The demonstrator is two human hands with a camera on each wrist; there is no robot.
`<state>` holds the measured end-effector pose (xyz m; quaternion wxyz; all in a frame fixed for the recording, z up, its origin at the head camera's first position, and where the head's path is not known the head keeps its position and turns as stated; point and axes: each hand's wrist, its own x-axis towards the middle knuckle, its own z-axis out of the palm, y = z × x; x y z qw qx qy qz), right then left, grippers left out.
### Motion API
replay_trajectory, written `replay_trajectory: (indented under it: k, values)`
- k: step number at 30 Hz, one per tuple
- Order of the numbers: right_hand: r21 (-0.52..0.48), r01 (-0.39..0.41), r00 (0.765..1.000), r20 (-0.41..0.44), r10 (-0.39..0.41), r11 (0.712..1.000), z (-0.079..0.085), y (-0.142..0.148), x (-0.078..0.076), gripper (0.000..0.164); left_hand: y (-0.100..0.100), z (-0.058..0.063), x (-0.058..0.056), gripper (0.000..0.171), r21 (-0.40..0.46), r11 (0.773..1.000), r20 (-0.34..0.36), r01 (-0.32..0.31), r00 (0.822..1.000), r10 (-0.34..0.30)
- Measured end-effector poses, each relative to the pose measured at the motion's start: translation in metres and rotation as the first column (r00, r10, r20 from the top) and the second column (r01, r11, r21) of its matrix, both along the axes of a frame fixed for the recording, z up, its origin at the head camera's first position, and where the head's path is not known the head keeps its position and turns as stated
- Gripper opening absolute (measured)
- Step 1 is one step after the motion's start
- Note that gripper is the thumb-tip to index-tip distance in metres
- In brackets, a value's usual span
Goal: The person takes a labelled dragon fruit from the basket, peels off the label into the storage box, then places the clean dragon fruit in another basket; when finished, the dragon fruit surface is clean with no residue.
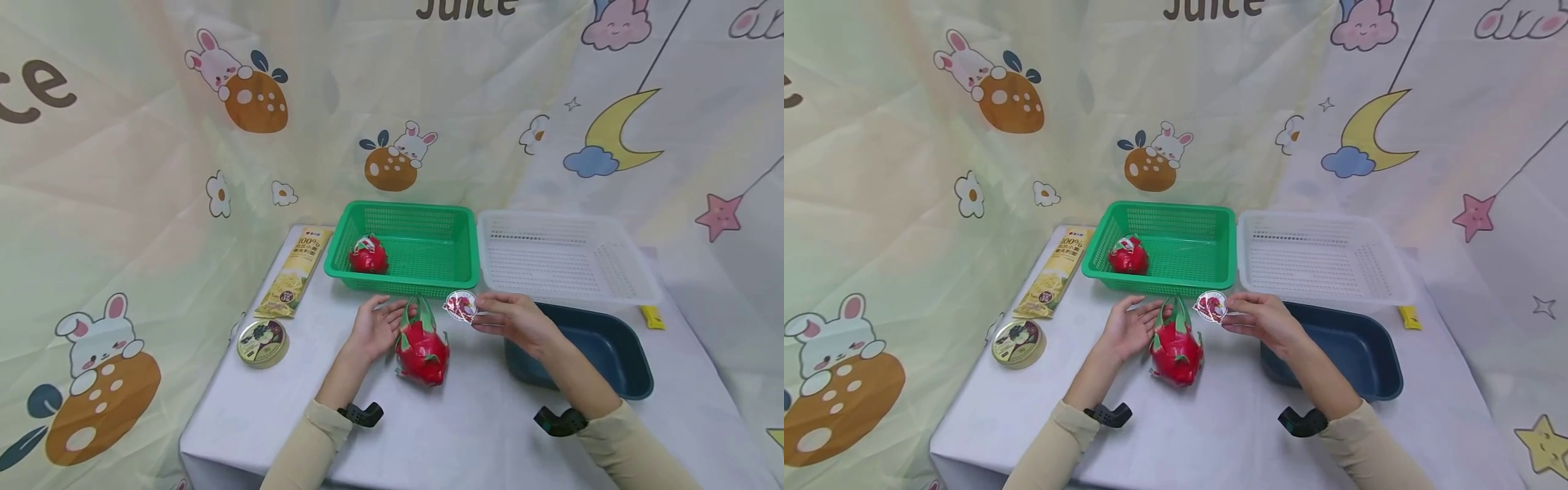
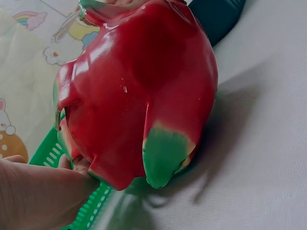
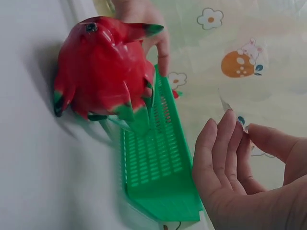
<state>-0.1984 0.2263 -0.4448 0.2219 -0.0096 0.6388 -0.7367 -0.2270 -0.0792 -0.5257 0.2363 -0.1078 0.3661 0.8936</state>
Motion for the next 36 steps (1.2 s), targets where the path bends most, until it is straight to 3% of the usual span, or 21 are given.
replay_trajectory:
  k: [12,20,36]
  values:
    - [0.004,0.008,0.999,0.039,-0.008,1.0,0.011,0.038,0.003,0.018,-0.001,0.002,-0.001,0.06,-0.01,1.0,-0.003,0.007,1.0,-0.007]
    - [0.073,0.003,0.999,0.042,-0.006,0.997,0.015,0.064,0.005,0.023,0.001,0.003,-0.001,0.065,-0.038,0.999,0.002,0.001,1.0,-0.001]
    - [0.217,-0.04,0.998,0.061,0.027,0.975,0.003,0.113,0.007,0.024,-0.001,0.001,-0.003,0.068,-0.028,1.0,0.007,0.0,1.0,0.0]
